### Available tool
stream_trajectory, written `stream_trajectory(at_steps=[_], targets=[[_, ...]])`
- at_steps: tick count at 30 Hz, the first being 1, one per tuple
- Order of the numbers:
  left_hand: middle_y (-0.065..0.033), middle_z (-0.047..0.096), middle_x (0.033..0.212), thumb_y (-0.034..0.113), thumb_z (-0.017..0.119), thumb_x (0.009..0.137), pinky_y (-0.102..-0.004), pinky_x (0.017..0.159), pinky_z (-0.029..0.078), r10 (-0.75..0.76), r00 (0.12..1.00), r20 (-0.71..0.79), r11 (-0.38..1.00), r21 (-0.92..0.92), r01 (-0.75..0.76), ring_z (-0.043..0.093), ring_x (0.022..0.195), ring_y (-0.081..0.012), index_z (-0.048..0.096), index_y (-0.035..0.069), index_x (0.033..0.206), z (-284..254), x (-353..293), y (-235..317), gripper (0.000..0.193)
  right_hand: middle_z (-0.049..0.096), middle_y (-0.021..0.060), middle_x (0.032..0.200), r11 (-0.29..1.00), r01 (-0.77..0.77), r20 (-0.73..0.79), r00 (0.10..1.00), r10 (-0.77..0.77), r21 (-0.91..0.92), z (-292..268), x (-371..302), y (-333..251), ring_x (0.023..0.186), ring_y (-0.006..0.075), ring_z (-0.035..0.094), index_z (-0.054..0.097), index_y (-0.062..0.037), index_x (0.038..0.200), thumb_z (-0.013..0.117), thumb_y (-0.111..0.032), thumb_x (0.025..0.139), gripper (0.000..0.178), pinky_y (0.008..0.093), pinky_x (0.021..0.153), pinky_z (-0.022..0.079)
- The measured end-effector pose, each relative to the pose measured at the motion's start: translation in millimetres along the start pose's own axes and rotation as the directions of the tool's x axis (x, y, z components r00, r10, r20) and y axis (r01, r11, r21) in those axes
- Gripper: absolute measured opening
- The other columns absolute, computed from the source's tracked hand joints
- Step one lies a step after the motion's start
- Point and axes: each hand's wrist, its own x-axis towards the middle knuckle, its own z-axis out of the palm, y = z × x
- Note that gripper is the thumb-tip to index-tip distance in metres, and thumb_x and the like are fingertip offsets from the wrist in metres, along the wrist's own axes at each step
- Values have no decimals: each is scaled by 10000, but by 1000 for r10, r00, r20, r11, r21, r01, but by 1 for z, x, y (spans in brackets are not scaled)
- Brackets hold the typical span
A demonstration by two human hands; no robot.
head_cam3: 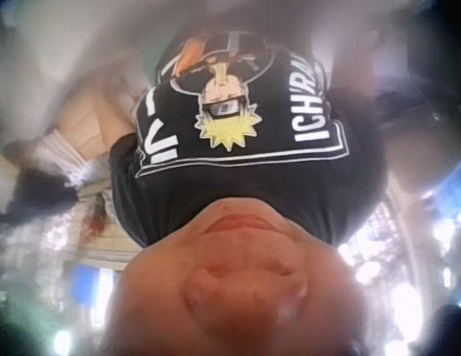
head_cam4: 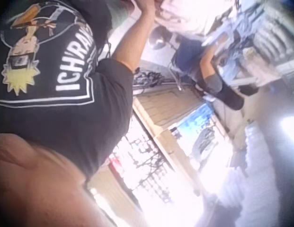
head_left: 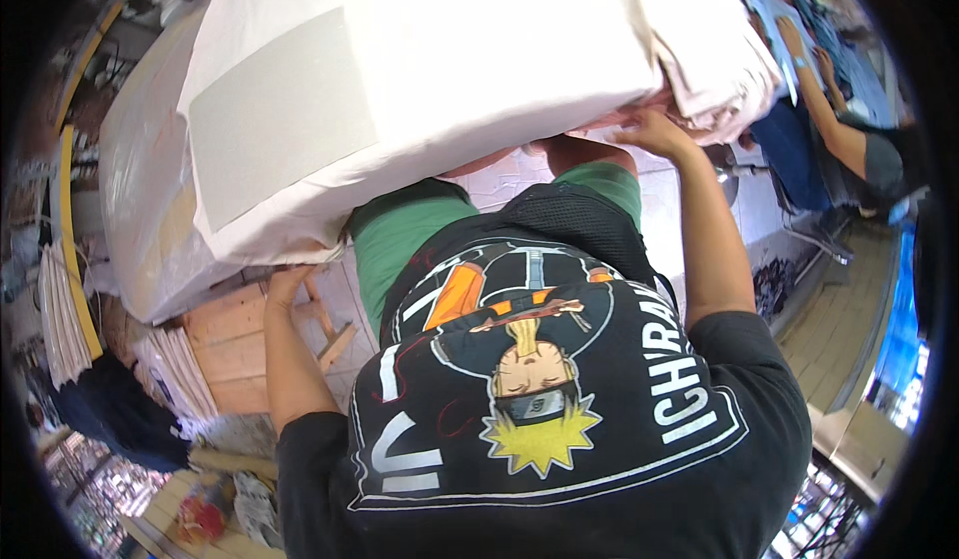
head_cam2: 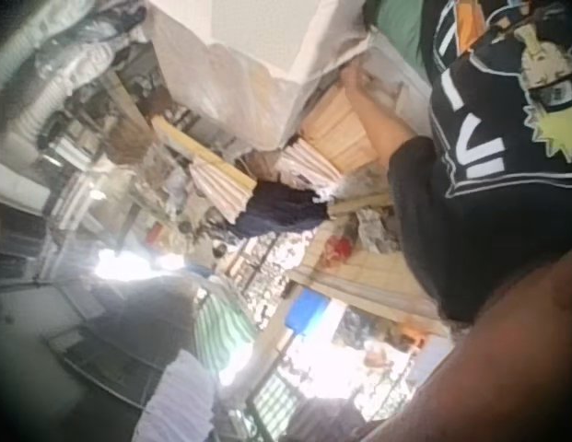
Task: The person folds a tan shirt by laying it flat on a table, placing a cardboard guide on it, folding the sleeves and sides over the guide, and then placing the folded shirt into a plastic bag.
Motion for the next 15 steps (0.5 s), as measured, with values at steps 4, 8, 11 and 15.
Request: stream_trajectory(at_steps=[4, 8, 11, 15], targets=[[-90, 561, 1195, 335, 803, 670, -296, 879, 428, -90, 996, -25, 994, 59, 92, 525, 1049, -176, 562, -8, 1180, 28, 34, -35, 660, 579, 118, 1175, 806, -120, -51, 982, 183, 580, 14, -8, -24, 1057, 228, 533, 510, -7, 1227, 753, -436, 700, 722, 377, 835, 446], [-70, 617, 1078, 300, 780, 683, -303, 864, 429, 45, 996, -75, 992, 125, -35, 562, 978, -178, 604, -2, 1116, 65, 12, 6, 556, 583, 105, 1156, 630, -48, -158, 951, 267, 775, 38, -8, 3, 1039, 190, 535, 519, -17, 1219, 727, -383, 746, 633, 344, 839, 438], [-78, 603, 1121, 265, 734, 731, -329, 870, 423, 57, 973, -226, 998, -27, -64, 561, 1000, -209, 648, 25, 1044, 57, 8, -19, 403, 588, 73, 1140, 512, -22, -92, 976, 196, 859, 45, -5, 27, 1002, 165, 551, 516, -19, 1196, 672, -316, 819, 505, 293, 837, 444], [-100, 613, 1067, 180, 528, 816, -352, 835, 454, 218, 931, -293, 942, -186, -279, 586, 978, -243, 614, 14, 1067, 24, -14, -57, 313, 629, 46, 1054, 281, 8, -15, 1000, 23, 960, 31, -32, 27, 916, 136, 599, 564, -38, 1098, 563, -259, 906, 293, 272, 830, 462]])
